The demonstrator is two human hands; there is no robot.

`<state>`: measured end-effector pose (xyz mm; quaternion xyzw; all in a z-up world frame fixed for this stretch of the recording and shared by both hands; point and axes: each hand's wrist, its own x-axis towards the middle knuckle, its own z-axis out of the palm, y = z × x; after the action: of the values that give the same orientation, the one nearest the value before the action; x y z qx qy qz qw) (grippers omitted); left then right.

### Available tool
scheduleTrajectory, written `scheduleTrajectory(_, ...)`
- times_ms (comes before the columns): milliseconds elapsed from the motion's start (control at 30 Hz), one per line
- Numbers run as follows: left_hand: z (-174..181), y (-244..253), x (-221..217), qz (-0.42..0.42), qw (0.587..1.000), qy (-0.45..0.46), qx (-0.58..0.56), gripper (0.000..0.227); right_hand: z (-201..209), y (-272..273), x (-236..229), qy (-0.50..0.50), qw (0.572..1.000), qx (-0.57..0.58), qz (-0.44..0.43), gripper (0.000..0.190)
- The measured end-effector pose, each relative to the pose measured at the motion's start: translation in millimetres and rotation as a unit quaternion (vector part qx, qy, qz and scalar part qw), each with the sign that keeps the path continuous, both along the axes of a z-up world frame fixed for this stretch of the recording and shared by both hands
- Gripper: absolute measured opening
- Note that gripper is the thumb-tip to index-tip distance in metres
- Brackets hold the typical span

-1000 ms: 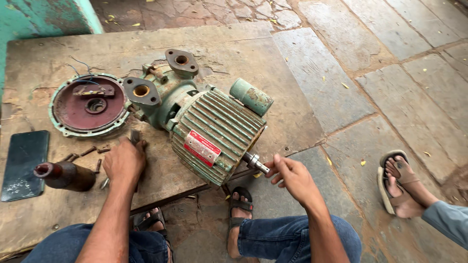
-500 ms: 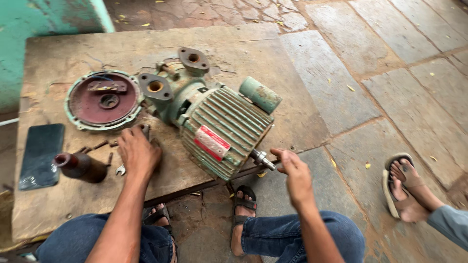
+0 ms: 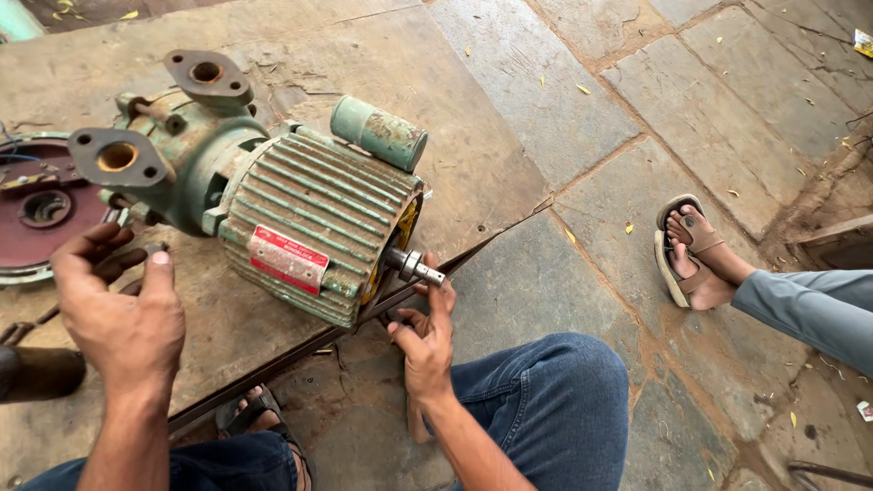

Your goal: The person uses a wrench and a flat metal bar to loosen and remove bolts from the base of a green electric motor mounted on a wooden workbench. After removing the bolts, the person rotates the motor and briefly handles the motor's end cap and internal wiring.

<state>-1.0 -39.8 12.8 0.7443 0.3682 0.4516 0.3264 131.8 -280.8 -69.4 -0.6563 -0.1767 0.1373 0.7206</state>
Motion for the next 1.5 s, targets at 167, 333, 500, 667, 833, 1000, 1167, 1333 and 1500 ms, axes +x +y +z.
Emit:
scheduleTrajectory(167,10.1,-4.7,10.0,-0.008,0.998,-0.024,-0.053,0.038,-15.1,1.7,-1.3,0.031,0.997,0.058,0.043,0.093)
scheduleTrajectory(333,10.2,-8.3,16.2,-0.016,0.999,-0.009,-0.050,0.039,-25.9,-4.5,-1.6,-0.057,0.997,0.003,0.056,0.099)
scheduleTrajectory(500,10.6,-10.8,21.5,-0.025,0.997,-0.024,-0.069,0.040,-23.9,-11.0,-0.9,-0.190,0.972,-0.140,0.001,0.101)
scheduleTrajectory(667,14.7,-13.5,22.2,-0.017,0.996,-0.036,-0.084,0.040,-8.1,-20.3,-0.9,-0.077,0.991,-0.112,0.010,0.099)
scheduleTrajectory(833,12.9,-9.7,16.7,-0.019,0.994,-0.046,-0.095,0.040,-4.1,-11.6,-6.6,0.052,0.994,0.044,0.084,0.101)
scheduleTrajectory(1000,16.2,-10.7,16.7,-0.027,0.994,-0.050,-0.090,0.038,-13.6,-11.9,-6.4,-0.143,0.976,-0.166,0.003,0.101)
scheduleTrajectory(1167,20.1,-13.5,17.8,-0.003,0.994,-0.022,-0.105,0.036,-31.7,-19.7,-10.8,-0.150,0.974,-0.163,-0.042,0.101)
scheduleTrajectory(1333,18.9,-10.6,12.7,-0.001,0.994,-0.018,-0.103,0.033,-59.3,-0.6,0.4,-0.329,0.934,-0.130,-0.044,0.103)
scheduleTrajectory(1500,17.0,-9.2,9.9,0.005,0.993,-0.014,-0.114,0.031,-72.6,0.9,11.8,-0.338,0.930,-0.143,-0.033,0.100)
